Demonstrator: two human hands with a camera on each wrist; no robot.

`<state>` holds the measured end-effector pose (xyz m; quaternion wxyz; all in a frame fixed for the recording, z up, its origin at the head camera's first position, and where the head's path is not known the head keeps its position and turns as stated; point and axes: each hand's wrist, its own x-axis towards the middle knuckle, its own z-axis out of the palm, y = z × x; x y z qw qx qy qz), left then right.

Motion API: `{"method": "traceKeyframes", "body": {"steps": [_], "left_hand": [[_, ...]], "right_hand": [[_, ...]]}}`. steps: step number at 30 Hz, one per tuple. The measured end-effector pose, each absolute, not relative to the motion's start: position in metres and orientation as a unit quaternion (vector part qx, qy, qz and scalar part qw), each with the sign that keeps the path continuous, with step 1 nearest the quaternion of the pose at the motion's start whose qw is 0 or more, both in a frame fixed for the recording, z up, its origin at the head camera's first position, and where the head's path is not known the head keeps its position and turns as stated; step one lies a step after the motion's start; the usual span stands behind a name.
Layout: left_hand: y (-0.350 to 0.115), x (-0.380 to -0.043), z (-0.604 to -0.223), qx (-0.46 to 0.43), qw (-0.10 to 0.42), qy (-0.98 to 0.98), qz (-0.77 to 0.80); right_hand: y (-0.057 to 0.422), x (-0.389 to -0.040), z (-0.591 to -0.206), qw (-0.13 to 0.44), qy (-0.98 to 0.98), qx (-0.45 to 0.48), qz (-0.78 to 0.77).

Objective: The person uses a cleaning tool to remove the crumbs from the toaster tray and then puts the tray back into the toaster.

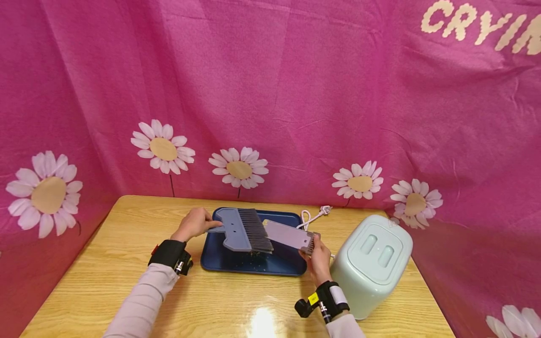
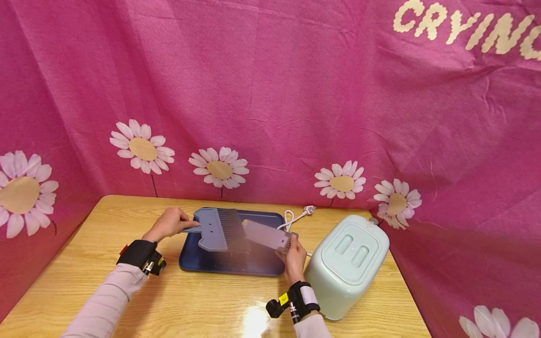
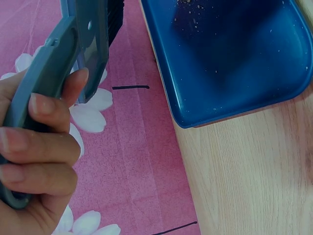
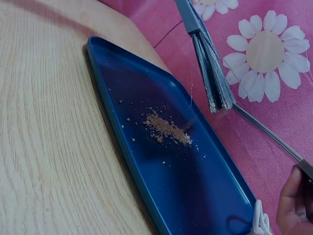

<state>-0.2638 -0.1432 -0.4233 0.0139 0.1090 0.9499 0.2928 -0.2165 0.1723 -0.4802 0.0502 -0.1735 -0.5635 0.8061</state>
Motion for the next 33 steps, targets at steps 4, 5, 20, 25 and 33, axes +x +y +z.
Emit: {"method": "traceKeyframes", "body": {"steps": [4, 5, 20, 25, 33], "left_hand": [[-0.144, -0.263, -0.423, 0.106, 0.011, 0.951, 0.29], [-0.145, -0.263, -0.423, 0.106, 0.011, 0.951, 0.289], [-0.152, -0.263, -0.426, 0.091, -0.005, 0.957, 0.276], [-0.153, -0.262, -0.427, 0.084, -0.016, 0.962, 0.258], [-0.157, -0.26, -0.425, 0.082, -0.009, 0.965, 0.247]], "right_hand": [[0.172, -0.216, -0.48, 0.053, -0.56, -0.171, 0.809], [0.172, -0.216, -0.48, 0.053, -0.558, -0.171, 0.81], [0.176, -0.217, -0.479, 0.058, -0.542, -0.19, 0.817], [0.177, -0.217, -0.479, 0.057, -0.547, -0.193, 0.813], [0.178, -0.217, -0.48, 0.062, -0.552, -0.192, 0.809]]}}
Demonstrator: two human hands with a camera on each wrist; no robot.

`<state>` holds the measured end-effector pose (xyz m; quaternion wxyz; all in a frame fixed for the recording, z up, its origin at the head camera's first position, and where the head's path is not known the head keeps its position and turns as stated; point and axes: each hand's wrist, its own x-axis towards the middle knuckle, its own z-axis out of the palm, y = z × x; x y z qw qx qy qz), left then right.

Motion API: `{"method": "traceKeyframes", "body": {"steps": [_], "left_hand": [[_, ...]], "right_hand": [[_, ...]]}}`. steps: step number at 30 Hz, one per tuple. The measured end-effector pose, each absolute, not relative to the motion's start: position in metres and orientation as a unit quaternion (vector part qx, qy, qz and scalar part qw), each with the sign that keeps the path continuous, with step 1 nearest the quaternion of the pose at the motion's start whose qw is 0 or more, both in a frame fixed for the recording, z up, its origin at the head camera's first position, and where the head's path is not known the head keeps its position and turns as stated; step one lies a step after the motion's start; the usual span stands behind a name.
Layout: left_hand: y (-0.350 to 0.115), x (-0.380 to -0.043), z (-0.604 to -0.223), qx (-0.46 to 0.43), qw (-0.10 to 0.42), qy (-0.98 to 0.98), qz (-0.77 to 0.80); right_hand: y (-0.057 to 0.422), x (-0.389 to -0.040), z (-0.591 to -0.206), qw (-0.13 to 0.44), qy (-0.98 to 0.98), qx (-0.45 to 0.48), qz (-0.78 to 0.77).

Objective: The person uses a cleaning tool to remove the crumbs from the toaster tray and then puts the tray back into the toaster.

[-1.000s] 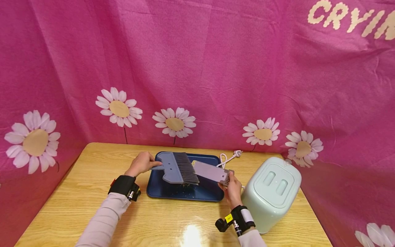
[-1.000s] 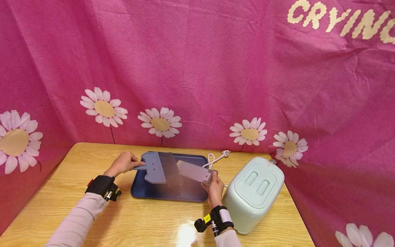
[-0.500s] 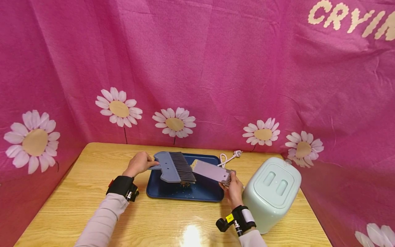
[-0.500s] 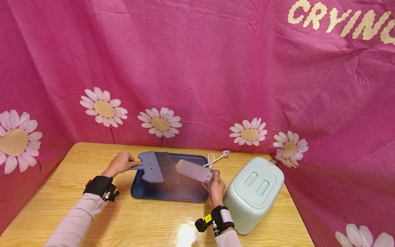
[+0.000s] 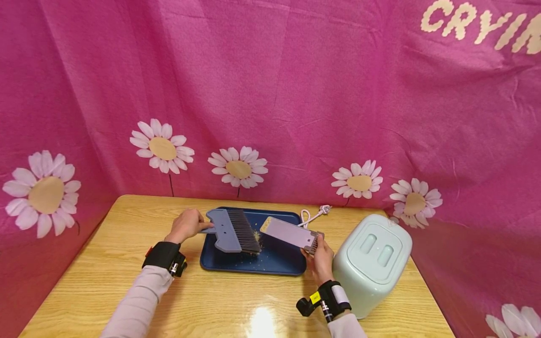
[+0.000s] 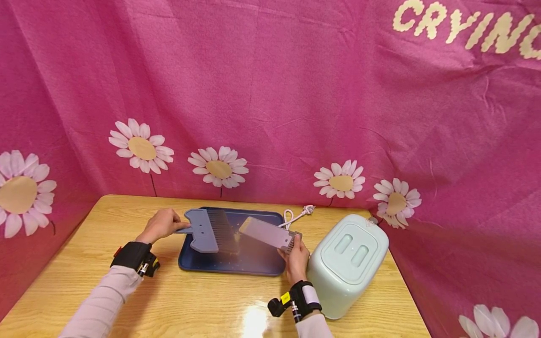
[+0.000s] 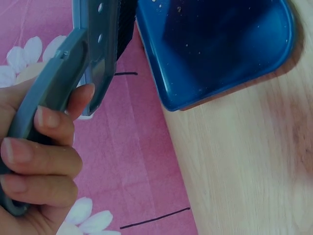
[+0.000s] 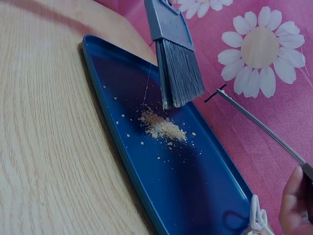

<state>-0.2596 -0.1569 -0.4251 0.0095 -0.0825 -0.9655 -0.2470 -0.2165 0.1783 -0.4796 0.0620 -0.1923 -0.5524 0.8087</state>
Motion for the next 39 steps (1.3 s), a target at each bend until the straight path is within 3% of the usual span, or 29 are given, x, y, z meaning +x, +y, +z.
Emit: {"method": "traceKeyframes", "body": {"steps": [9, 22, 29, 39], "left_hand": [[-0.166, -0.267, -0.414, -0.163, 0.051, -0.937, -0.304], [-0.116, -0.27, -0.414, -0.3, -0.01, -0.879, -0.369], [-0.102, -0.267, -0.419, -0.291, -0.037, -0.885, -0.361], [-0.108, -0.266, -0.421, -0.268, -0.033, -0.896, -0.353]], "right_hand": [[0.178, -0.218, -0.481, 0.066, -0.556, -0.193, 0.806], [0.168, -0.221, -0.486, 0.061, -0.559, -0.138, 0.815], [0.163, -0.217, -0.478, 0.042, -0.568, -0.161, 0.806], [0.165, -0.217, -0.477, 0.044, -0.573, -0.178, 0.799]]}}
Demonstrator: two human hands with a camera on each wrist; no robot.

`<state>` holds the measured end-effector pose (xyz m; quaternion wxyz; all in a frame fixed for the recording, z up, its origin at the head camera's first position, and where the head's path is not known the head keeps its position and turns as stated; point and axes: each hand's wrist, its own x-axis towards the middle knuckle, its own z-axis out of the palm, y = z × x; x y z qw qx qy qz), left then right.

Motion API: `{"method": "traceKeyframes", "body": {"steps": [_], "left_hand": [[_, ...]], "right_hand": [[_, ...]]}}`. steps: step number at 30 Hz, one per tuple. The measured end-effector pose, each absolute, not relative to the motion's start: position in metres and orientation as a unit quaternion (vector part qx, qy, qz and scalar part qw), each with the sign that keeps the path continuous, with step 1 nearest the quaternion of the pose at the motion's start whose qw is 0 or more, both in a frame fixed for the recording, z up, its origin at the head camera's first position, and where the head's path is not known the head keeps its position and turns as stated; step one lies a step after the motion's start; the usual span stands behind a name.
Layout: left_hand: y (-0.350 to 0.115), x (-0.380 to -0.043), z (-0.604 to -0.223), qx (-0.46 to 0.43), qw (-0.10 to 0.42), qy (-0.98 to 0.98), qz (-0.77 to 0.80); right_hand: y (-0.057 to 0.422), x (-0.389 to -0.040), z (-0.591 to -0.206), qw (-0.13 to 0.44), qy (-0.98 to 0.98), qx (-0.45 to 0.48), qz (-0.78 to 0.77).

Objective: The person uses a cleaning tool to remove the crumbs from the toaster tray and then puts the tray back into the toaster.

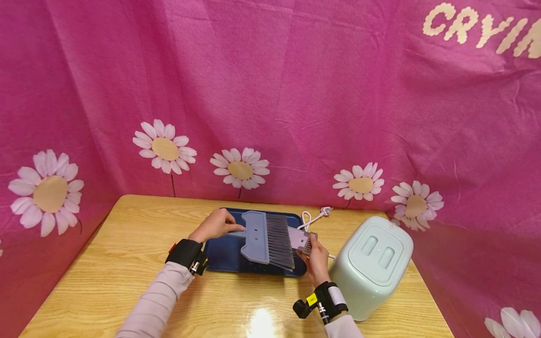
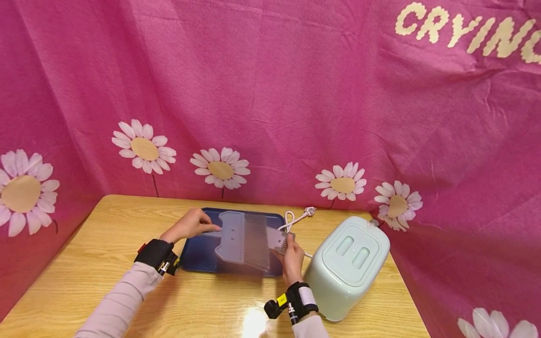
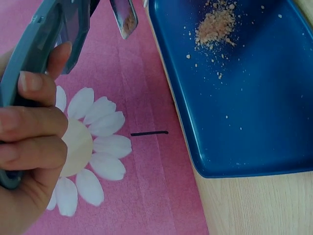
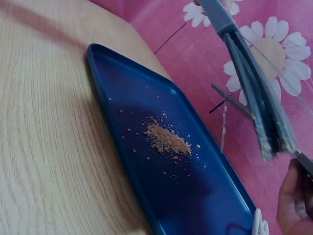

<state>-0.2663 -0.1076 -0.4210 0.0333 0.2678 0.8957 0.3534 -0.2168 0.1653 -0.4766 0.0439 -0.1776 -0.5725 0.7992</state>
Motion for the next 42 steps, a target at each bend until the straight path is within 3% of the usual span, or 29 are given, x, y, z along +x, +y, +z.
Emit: {"method": "traceKeyframes", "body": {"steps": [24, 34, 39, 42], "left_hand": [[-0.14, -0.266, -0.419, 0.217, -0.01, 0.93, 0.296], [-0.143, -0.262, -0.417, 0.172, 0.008, 0.939, 0.296], [-0.145, -0.263, -0.416, 0.148, 0.021, 0.945, 0.291], [-0.146, -0.263, -0.415, 0.142, 0.031, 0.946, 0.291]], "right_hand": [[0.172, -0.216, -0.478, 0.049, -0.567, -0.169, 0.805], [0.174, -0.217, -0.483, 0.054, -0.558, -0.172, 0.81], [0.186, -0.233, -0.513, 0.066, -0.54, -0.154, 0.825], [0.184, -0.231, -0.505, 0.077, -0.536, -0.149, 0.827]]}}
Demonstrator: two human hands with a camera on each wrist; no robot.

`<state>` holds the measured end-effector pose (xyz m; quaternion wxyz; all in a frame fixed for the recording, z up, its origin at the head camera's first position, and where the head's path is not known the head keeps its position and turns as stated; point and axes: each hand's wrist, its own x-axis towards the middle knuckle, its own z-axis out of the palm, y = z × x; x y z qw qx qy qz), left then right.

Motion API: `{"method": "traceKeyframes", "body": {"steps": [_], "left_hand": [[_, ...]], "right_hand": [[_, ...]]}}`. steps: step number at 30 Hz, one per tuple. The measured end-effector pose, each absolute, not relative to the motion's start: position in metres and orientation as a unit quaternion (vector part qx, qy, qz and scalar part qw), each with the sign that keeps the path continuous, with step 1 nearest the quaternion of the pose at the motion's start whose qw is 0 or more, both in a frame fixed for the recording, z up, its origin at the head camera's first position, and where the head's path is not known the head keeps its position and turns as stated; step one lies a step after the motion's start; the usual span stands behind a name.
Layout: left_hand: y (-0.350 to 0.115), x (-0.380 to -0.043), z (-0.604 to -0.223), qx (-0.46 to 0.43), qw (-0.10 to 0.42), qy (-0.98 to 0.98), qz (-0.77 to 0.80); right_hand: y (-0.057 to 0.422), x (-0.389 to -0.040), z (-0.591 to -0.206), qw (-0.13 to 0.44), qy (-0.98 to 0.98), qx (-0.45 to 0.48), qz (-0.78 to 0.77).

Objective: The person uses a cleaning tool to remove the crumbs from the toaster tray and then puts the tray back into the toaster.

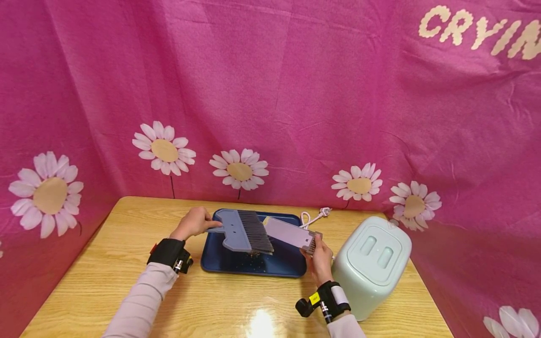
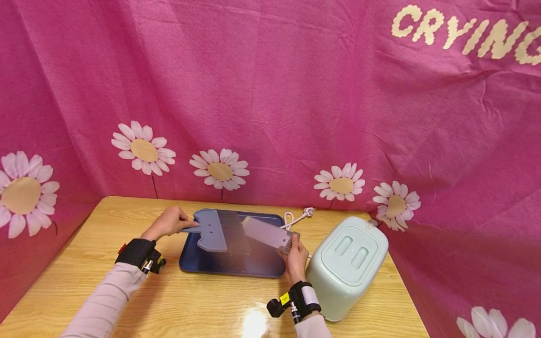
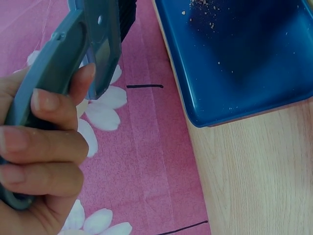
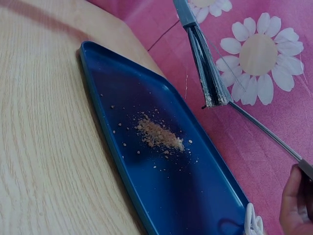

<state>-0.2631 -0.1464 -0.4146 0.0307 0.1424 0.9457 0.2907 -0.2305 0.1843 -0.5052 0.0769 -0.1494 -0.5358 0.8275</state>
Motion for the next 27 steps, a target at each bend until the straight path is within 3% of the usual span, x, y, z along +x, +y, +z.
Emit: {"method": "traceKeyframes", "body": {"steps": [6, 21, 27], "left_hand": [[-0.15, -0.262, -0.412, 0.136, 0.035, 0.947, 0.29], [-0.159, -0.259, -0.414, 0.125, 0.04, 0.95, 0.284], [-0.162, -0.26, -0.411, 0.186, 0.024, 0.929, 0.32]], "right_hand": [[0.174, -0.217, -0.473, 0.074, -0.554, -0.187, 0.808], [0.177, -0.217, -0.477, 0.065, -0.569, -0.188, 0.798], [0.177, -0.217, -0.478, 0.069, -0.562, -0.184, 0.803]]}}
